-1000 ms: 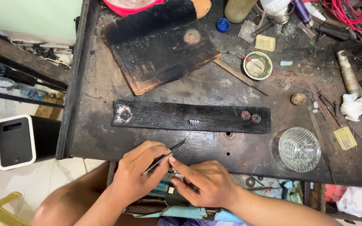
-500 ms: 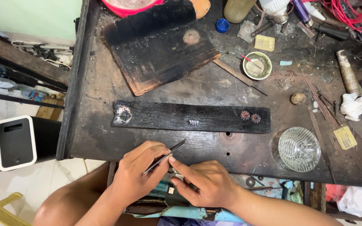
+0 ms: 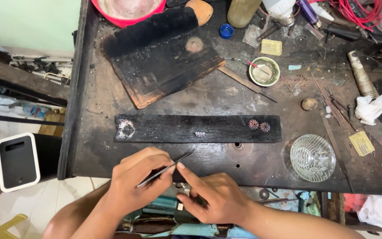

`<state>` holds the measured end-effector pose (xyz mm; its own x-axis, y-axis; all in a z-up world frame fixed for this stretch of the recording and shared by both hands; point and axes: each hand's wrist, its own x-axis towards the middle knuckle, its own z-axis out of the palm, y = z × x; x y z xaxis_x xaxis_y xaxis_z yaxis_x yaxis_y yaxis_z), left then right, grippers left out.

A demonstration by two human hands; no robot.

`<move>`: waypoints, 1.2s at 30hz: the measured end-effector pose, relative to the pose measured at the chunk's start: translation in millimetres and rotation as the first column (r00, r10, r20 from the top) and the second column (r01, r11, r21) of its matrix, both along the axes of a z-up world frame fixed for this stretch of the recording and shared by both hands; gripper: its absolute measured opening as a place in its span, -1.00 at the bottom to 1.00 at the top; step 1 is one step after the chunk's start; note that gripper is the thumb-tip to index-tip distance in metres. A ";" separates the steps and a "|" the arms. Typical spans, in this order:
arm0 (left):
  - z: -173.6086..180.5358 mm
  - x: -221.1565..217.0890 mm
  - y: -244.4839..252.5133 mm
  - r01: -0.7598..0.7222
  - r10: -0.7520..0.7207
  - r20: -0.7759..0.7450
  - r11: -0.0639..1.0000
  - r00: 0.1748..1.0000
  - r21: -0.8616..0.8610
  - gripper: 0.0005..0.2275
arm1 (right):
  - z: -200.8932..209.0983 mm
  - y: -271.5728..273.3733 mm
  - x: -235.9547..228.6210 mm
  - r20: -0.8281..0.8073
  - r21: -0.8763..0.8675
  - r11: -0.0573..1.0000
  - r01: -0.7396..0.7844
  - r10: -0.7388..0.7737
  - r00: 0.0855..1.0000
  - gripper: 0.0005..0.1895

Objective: The person uses a blowtorch to heat small jewelry components on a block and then uses tweezers to precisely place or adjust them.

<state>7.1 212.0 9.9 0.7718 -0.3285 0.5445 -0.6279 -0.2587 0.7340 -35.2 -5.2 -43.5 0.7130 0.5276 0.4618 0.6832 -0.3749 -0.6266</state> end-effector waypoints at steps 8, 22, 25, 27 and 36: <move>5.8 27.6 0.1 0.089 -0.089 -0.008 0.996 0.996 -0.020 -0.95 | -0.6 1.2 3.2 -0.201 -0.065 0.997 -0.036 0.022 0.979 -0.14; -0.3 36.8 -3.6 0.094 -0.096 -0.032 0.993 0.995 -0.069 -0.97 | 8.6 2.8 8.8 -0.322 -0.098 0.993 -0.061 0.027 0.946 -0.11; -1.1 36.5 -4.4 0.091 -0.094 -0.032 0.994 0.995 -0.061 -0.99 | 9.5 2.4 8.6 -0.341 -0.093 0.993 -0.069 0.033 0.940 -0.09; -1.4 36.5 -4.8 0.099 -0.101 -0.040 0.993 0.994 -0.066 -0.99 | 10.2 2.7 8.4 -0.342 -0.092 0.994 -0.066 0.031 0.939 -0.09; -3.0 36.9 -5.9 0.096 -0.098 -0.027 0.994 0.995 -0.055 -0.99 | 9.1 3.8 7.9 -0.330 -0.085 0.995 -0.052 0.021 0.944 -0.09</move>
